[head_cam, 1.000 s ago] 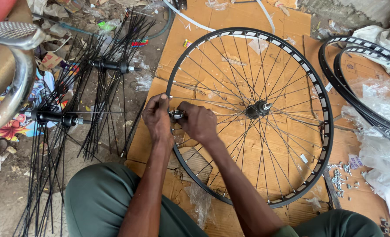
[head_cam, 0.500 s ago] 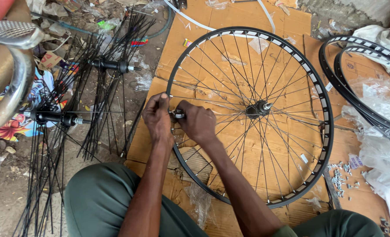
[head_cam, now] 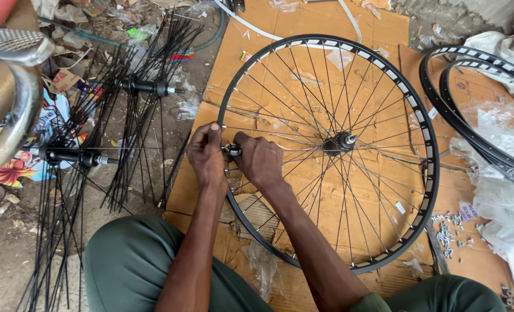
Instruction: The person sits on the floor and uses a spoke wrench to tighten the nipples on a bicycle wheel. They rotate the wheel and adjust multiple spokes to true the wheel.
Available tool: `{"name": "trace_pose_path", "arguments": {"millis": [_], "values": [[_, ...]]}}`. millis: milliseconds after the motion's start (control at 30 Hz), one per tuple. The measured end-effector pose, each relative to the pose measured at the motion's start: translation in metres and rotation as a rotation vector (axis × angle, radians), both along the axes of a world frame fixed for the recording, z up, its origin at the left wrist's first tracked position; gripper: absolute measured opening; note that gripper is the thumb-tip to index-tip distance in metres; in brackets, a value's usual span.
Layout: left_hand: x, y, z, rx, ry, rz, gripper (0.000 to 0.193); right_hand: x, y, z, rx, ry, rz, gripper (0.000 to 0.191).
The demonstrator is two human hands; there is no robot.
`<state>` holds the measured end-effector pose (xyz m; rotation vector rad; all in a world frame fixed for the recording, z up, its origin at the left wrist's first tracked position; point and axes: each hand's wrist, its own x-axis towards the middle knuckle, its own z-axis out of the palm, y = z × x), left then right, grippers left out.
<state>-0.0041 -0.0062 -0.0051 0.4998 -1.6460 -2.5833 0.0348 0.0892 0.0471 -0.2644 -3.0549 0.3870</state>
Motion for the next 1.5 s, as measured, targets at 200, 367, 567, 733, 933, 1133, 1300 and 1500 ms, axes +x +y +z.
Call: {"name": "trace_pose_path", "arguments": {"millis": [200, 367, 567, 733, 933, 1133, 1300, 1500], "values": [[0.001, 0.0, 0.003, 0.01, 0.004, -0.005, 0.016, 0.01, 0.017, 0.007, -0.381, 0.068, 0.211, 0.041], [0.0, 0.0, 0.0, 0.05, 0.011, 0.001, 0.016, 0.014, 0.023, 0.007, -0.447, 0.08, 0.268, 0.036], [-0.001, 0.0, -0.01, 0.068, 0.056, 0.01, 0.015, 0.019, 0.009, 0.001, -0.287, 0.314, 0.315, 0.014], [-0.003, 0.0, -0.012, 0.063, 0.051, -0.013, 0.018, 0.019, 0.008, 0.001, -0.226, 0.285, 0.266, 0.015], [0.0, 0.0, -0.003, 0.034, -0.003, -0.008, 0.018, 0.008, 0.021, 0.019, -0.565, 0.117, 0.215, 0.017], [0.0, -0.001, 0.004, 0.028, -0.017, -0.013, 0.018, 0.0, 0.014, 0.011, -0.591, -0.013, -0.053, 0.024], [0.001, -0.001, 0.0, 0.037, -0.071, -0.025, 0.019, 0.005, 0.021, -0.002, -0.775, 0.207, 0.195, 0.03], [-0.003, 0.0, -0.002, 0.006, -0.005, -0.015, 0.018, -0.002, 0.002, -0.026, 0.031, 0.073, 0.05, 0.02]]}}
